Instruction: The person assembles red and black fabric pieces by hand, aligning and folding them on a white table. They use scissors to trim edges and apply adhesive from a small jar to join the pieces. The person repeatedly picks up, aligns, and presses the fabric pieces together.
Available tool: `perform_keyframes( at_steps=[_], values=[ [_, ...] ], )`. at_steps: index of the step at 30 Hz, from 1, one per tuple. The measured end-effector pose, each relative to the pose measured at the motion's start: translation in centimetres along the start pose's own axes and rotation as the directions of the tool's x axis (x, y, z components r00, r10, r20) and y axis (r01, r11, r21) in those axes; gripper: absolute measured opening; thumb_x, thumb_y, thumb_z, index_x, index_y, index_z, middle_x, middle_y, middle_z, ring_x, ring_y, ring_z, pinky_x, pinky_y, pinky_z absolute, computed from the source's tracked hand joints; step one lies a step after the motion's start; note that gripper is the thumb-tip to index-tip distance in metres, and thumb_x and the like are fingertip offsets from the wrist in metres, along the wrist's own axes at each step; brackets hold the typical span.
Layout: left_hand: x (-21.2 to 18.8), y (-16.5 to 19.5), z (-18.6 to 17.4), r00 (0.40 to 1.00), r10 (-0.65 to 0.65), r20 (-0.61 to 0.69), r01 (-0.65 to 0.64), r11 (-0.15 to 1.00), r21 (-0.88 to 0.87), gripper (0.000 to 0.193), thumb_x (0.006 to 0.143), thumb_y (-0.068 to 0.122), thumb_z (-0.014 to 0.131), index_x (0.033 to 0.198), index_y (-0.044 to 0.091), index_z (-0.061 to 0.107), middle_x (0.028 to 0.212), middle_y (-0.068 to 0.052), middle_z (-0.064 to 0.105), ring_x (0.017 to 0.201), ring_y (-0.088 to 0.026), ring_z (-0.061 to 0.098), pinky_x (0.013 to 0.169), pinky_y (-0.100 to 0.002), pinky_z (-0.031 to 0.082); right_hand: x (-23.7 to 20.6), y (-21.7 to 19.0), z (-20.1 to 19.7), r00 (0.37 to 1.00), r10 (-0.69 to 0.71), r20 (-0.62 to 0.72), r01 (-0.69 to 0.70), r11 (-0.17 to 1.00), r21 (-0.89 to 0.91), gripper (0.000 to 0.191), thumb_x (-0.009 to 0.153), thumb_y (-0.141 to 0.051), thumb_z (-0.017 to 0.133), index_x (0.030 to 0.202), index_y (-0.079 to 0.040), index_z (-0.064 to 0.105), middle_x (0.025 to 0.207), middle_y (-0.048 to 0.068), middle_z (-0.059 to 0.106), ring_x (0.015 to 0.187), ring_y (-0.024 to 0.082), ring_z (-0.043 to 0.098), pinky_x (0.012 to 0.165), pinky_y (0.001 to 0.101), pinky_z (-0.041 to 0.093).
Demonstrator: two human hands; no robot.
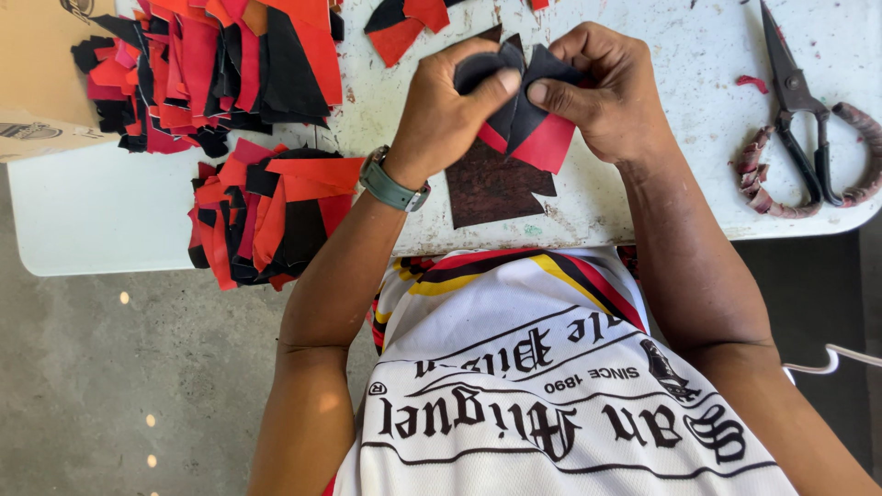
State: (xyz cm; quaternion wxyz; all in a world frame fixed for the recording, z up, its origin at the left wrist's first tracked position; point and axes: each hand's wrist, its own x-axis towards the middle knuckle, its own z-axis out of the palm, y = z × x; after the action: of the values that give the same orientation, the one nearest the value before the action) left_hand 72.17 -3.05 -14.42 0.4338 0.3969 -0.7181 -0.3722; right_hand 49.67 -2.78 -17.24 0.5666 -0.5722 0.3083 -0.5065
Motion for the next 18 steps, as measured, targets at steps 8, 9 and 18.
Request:
perform_keyframes(
  at_steps=[8,9,18],
  values=[
    [0.0,-0.4,-0.2,1.000,0.018,0.022,-0.018,0.999,-0.032,0.032,0.105,0.035,0.068,0.112,0.004,0.072,0.083,-0.001,0.073,0.075,-0.008,0.069,0.066,-0.023,0.056,-0.3,-0.7,0.8,0.997,-0.010,-0.074,0.007,0.999,-0.041,0.011,0.106,0.000,0.076,0.115,0.004,0.069,0.100,0.010,0.073,0.088,0.010,0.068,0.080,0.0228,0.057],
    [0.1,-0.3,-0.3,1.000,0.018,0.024,-0.017,0.999,-0.029,0.032,0.106,0.035,0.068,0.112,0.004,0.073,0.082,-0.001,0.072,0.075,-0.008,0.068,0.066,-0.023,0.055,-0.3,-0.8,0.8,0.997,-0.014,-0.070,0.011,0.999,-0.042,0.011,0.106,0.000,0.076,0.114,0.004,0.069,0.100,0.009,0.074,0.088,0.010,0.068,0.080,0.0229,0.057],
    [-0.6,0.9,0.3,0.999,0.037,-0.026,-0.034,0.995,0.095,0.024,0.105,0.027,0.068,0.110,0.004,0.073,0.082,-0.002,0.073,0.072,-0.008,0.068,0.064,-0.026,0.056,-0.3,-0.4,1.2,0.996,-0.058,-0.061,0.048,0.987,-0.155,0.010,0.107,-0.001,0.077,0.109,0.002,0.068,0.097,0.006,0.072,0.085,0.007,0.063,0.077,0.0216,0.053]
  ],
)
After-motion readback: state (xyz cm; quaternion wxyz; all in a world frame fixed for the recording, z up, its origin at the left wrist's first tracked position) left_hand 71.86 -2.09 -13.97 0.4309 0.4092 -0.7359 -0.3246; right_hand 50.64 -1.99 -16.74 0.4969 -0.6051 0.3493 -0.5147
